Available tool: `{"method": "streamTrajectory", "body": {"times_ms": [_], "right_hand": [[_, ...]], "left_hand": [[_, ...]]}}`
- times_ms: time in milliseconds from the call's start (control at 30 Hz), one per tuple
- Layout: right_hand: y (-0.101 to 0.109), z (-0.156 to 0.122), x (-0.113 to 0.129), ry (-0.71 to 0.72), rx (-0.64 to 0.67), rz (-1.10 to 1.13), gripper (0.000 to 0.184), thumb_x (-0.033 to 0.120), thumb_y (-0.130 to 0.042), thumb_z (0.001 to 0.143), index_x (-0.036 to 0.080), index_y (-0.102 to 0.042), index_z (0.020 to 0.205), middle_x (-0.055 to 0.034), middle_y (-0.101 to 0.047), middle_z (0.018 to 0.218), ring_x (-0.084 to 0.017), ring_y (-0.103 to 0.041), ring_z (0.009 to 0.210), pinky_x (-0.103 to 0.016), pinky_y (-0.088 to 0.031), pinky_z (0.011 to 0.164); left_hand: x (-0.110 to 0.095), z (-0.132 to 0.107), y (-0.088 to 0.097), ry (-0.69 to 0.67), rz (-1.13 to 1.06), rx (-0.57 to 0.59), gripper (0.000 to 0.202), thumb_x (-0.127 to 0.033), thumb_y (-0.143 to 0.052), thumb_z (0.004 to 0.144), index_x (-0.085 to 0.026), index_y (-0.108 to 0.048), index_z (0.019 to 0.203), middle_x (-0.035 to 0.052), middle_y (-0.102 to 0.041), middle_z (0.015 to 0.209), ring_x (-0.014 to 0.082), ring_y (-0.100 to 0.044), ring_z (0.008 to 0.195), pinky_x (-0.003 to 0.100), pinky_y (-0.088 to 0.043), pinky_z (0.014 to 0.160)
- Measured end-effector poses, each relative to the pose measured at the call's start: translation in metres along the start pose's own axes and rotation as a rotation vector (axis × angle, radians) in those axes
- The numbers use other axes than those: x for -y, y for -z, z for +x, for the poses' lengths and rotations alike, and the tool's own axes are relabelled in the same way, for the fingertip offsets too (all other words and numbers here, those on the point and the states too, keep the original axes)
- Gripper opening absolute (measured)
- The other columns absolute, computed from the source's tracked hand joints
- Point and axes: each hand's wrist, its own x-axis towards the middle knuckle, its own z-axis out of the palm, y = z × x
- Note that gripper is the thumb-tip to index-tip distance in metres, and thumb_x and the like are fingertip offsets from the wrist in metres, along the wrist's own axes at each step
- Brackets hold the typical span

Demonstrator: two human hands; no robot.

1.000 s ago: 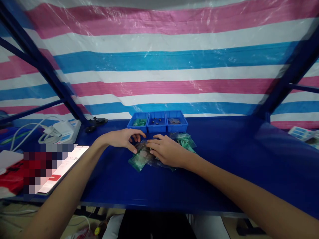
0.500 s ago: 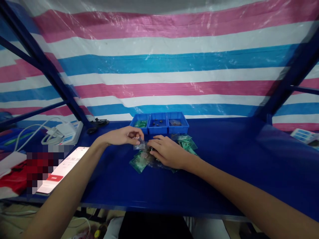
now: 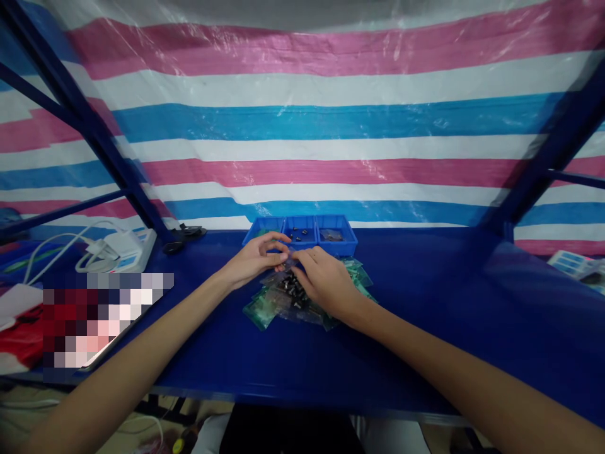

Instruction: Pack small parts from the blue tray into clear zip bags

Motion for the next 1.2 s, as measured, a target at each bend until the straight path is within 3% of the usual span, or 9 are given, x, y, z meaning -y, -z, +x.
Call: {"method": "streamTrajectory", "body": {"times_ms": [100, 200, 300, 367, 1200], "right_hand": [[-0.0012, 0.0001, -0.0046, -0.065, 0.000, -0.042, 0.018, 0.030, -0.047, 0.101, 0.019, -0.062, 0.103, -0.0104, -0.069, 0.096, -0.027, -0.065, 0.092, -0.037, -0.049, 0.075], [-0.0014, 0.0009, -0.0078, -0.105, 0.006, -0.050, 0.017, 0.031, -0.049, 0.101, 0.020, -0.061, 0.096, -0.0078, -0.068, 0.090, -0.024, -0.064, 0.087, -0.034, -0.046, 0.072], [-0.0009, 0.0021, -0.0089, -0.118, 0.003, -0.053, 0.019, 0.030, -0.049, 0.102, 0.019, -0.060, 0.092, -0.0064, -0.066, 0.086, -0.022, -0.063, 0.083, -0.032, -0.043, 0.071], [-0.0008, 0.0025, -0.0090, -0.110, 0.015, -0.054, 0.018, 0.028, -0.049, 0.102, 0.018, -0.060, 0.091, -0.0065, -0.066, 0.086, -0.022, -0.063, 0.084, -0.032, -0.043, 0.073], [-0.0008, 0.0026, -0.0062, -0.091, 0.087, -0.073, 0.019, 0.025, -0.045, 0.102, 0.018, -0.061, 0.093, -0.0090, -0.069, 0.091, -0.024, -0.064, 0.091, -0.034, -0.045, 0.079]], "left_hand": [[0.0007, -0.0003, -0.0069, -0.007, 0.109, -0.052, 0.021, -0.035, -0.058, 0.097, -0.018, -0.056, 0.109, 0.0039, -0.065, 0.084, 0.0126, -0.065, 0.062, 0.030, -0.056, 0.062], [0.0014, -0.0041, -0.0091, -0.093, 0.421, -0.098, 0.017, -0.033, -0.053, 0.100, -0.018, -0.060, 0.104, -0.0008, -0.061, 0.070, 0.0136, -0.061, 0.060, 0.027, -0.049, 0.059], [0.0028, -0.0081, -0.0094, -0.222, 0.733, -0.114, 0.013, -0.025, -0.052, 0.099, -0.019, -0.060, 0.107, -0.0009, -0.062, 0.072, 0.0139, -0.059, 0.063, 0.026, -0.042, 0.060], [0.0037, -0.0092, -0.0096, -0.263, 0.809, -0.112, 0.014, -0.021, -0.050, 0.099, -0.019, -0.059, 0.109, -0.0001, -0.065, 0.077, 0.0139, -0.058, 0.065, 0.026, -0.040, 0.060], [0.0054, -0.0092, -0.0081, -0.311, 0.905, -0.047, 0.017, -0.019, -0.047, 0.100, -0.019, -0.058, 0.113, 0.0042, -0.069, 0.099, 0.0180, -0.065, 0.084, 0.030, -0.048, 0.071]]}}
